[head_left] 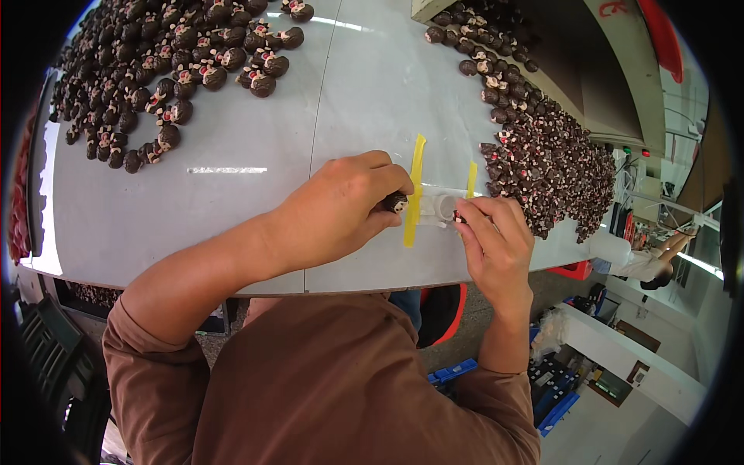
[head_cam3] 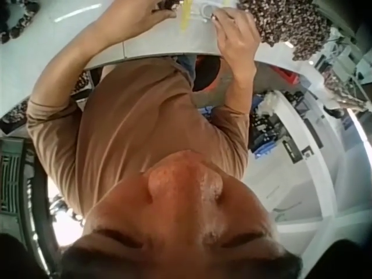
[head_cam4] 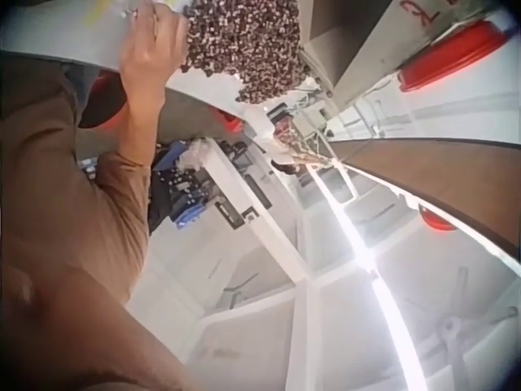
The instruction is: Selecting small brown toy components from a large pile and placing them into a measuring gauge on the workbench.
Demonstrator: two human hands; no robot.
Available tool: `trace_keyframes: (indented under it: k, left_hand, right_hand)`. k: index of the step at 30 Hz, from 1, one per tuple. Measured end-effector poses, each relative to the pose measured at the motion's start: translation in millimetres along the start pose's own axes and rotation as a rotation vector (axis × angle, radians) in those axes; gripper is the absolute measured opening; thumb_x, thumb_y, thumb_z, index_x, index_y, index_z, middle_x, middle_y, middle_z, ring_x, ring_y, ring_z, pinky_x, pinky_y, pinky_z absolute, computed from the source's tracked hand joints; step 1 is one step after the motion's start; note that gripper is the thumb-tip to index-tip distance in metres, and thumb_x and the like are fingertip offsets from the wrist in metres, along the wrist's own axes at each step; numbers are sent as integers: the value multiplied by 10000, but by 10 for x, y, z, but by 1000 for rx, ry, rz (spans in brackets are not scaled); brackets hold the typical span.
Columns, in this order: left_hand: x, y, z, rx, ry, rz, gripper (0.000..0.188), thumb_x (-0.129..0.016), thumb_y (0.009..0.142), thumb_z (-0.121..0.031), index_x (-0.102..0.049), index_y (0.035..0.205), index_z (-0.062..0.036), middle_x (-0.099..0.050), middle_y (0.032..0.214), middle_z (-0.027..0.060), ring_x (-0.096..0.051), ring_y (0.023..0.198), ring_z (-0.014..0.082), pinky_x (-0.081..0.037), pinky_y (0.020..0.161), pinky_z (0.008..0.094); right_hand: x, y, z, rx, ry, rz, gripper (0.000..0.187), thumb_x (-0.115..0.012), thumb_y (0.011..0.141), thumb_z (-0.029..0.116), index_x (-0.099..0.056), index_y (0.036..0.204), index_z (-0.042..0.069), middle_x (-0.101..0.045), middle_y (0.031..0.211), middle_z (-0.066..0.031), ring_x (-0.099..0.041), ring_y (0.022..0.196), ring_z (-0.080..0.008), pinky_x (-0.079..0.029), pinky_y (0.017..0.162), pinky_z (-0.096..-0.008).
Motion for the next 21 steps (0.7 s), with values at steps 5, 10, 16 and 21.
trace_keyframes:
  k: [5, 10, 16, 21]
  left_hand:
    - [-24, 14, -16, 55, -59, 67, 337, -831, 829, 5, -715, 1144, 30, -682, 995, 151, -707, 807, 248, -595, 701, 369]
    - [-104, -13, 31, 207, -237, 124, 326, -844, 863, -15, -721, 1160, 36, -748, 986, 126, -737, 860, 173, -639, 786, 317]
    - [-136, 7, 10, 267, -260, 217, 351, -847, 872, -35, -717, 1183, 59, -778, 1036, 143, -759, 949, 186, -650, 856, 333]
    - [-150, 3, 28, 264, -235, 236, 329, -843, 879, -48, -724, 1164, 65, -778, 1038, 156, -762, 944, 192, -650, 851, 331]
  right_hand:
    - [63, -52, 7, -37, 35, -49, 355, -818, 742, -35, -755, 1091, -5, -700, 1017, -125, -655, 893, -318, -544, 754, -410]
    - [122, -101, 120, -78, 258, -175, 349, -817, 734, -62, -750, 1073, -12, -734, 1028, -142, -689, 908, -313, -553, 781, -388]
    - [-45, -82, 282, -88, 474, -271, 317, -840, 756, -30, -756, 1058, 19, -753, 1026, -105, -702, 875, -290, -567, 748, -374]
    - [-104, -52, 285, -76, 467, -255, 321, -836, 752, -40, -750, 1058, 4, -753, 1030, -125, -704, 887, -299, -565, 763, -378]
Point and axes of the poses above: each hand's wrist, its own y-axis towards the middle knuckle, its own x-axis out of the back of the hand, z = x × y, the point moved 5 cm from there along y, towards the middle knuckle
